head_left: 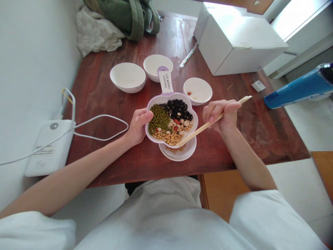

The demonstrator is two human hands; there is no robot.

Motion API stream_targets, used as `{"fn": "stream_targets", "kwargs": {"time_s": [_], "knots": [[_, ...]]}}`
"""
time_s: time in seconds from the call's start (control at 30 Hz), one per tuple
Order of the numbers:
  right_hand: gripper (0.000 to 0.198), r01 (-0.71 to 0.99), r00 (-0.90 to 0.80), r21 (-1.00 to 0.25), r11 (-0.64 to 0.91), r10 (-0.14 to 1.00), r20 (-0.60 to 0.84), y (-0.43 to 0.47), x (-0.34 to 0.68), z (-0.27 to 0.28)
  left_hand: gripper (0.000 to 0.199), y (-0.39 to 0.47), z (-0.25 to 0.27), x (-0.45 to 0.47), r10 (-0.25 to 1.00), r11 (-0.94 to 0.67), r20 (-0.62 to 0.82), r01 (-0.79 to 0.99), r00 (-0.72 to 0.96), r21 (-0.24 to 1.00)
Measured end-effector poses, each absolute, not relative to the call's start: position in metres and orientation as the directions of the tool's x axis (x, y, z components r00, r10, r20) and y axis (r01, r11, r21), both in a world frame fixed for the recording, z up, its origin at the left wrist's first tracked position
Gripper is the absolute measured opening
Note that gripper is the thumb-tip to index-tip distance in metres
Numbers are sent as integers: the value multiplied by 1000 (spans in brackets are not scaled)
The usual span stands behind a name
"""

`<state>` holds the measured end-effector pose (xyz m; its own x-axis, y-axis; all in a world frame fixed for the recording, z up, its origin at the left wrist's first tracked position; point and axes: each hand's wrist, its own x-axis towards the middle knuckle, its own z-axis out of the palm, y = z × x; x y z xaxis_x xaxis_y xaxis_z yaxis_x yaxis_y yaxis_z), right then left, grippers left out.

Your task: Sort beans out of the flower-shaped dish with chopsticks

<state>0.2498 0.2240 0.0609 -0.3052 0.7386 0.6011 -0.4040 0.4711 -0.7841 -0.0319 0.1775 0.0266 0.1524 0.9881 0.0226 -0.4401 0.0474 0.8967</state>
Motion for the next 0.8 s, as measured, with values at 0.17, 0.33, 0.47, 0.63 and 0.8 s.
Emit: {"fn": "stream_targets", "kwargs": {"time_s": [0.17, 0.33, 0.47, 0.63, 0.8], "knots": [[62, -438, -325, -768, 466, 715, 619, 224, 250, 61, 56, 178, 24, -33, 985, 66, 14, -457, 170, 887], [61, -468, -337, -766, 441, 712, 616, 225, 251, 59, 58, 178, 24, -32, 986, 43, 36, -464, 162, 885], [65, -477, -362, -768, 428, 700, 616, 227, 252, 56, 56, 178, 26, -32, 987, 37, 41, -464, 157, 885], [59, -476, -406, -787, 392, 696, 592, 225, 252, 58, 54, 177, 28, -32, 987, 49, 27, -465, 156, 884], [58, -491, -438, -783, 383, 668, 602, 224, 250, 61, 54, 177, 27, -32, 988, 45, 28, -465, 149, 884]]}}
